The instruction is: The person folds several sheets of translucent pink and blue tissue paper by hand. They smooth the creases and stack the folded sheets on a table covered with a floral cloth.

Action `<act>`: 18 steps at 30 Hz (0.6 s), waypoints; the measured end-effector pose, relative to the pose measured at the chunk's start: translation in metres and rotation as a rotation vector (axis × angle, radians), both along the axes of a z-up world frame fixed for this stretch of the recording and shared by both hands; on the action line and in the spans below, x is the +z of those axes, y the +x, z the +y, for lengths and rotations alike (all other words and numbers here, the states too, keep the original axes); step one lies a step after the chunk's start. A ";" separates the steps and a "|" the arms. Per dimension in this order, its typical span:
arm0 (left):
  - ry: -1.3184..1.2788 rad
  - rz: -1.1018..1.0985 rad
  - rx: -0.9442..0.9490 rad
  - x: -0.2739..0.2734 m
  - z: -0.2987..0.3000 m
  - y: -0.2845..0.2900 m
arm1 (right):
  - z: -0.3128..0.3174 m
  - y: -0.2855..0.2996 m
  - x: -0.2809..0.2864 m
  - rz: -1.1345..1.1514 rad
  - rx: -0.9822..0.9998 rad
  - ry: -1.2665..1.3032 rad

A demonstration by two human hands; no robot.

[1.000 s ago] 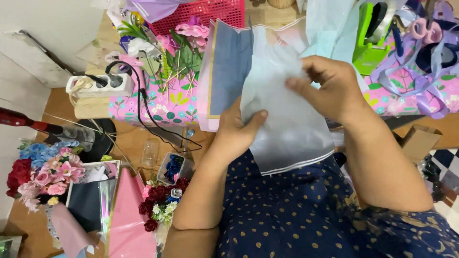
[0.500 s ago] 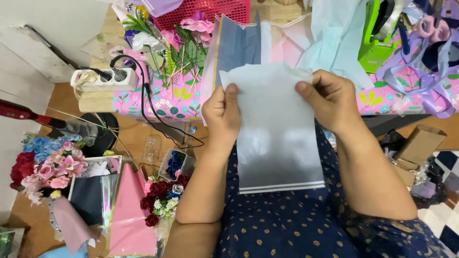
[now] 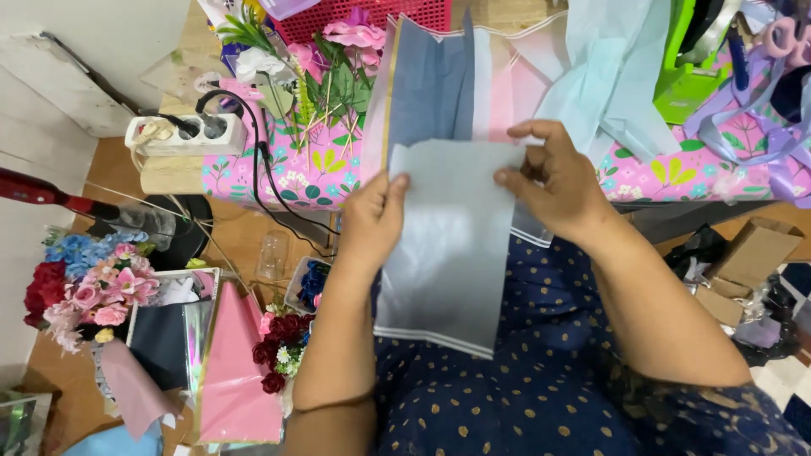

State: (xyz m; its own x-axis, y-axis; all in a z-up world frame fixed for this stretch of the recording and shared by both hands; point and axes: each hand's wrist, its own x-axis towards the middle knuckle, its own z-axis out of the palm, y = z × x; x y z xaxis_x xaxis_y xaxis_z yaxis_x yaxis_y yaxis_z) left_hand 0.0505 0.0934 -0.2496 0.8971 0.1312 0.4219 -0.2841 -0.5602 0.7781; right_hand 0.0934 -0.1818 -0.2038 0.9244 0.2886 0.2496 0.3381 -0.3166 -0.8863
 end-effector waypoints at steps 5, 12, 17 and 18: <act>0.106 0.013 0.198 0.067 0.002 0.042 | 0.038 0.072 0.038 -0.127 -0.011 -0.052; 0.614 -0.281 0.185 0.007 -0.037 0.068 | 0.064 0.183 0.011 -0.128 -0.038 -0.297; 0.667 0.054 0.083 -0.067 -0.044 0.076 | 0.063 0.215 -0.024 -0.065 -0.077 -0.394; 0.652 0.062 0.090 -0.073 -0.043 0.077 | 0.064 0.215 -0.024 -0.149 -0.114 -0.546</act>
State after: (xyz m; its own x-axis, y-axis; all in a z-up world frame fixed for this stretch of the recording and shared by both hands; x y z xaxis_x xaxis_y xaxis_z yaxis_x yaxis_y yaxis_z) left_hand 0.1273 0.0501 -0.3222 0.9196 -0.0580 0.3886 -0.1798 -0.9416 0.2849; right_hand 0.3081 -0.1179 -0.2282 0.9236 0.3127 0.2219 0.3834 -0.7567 -0.5295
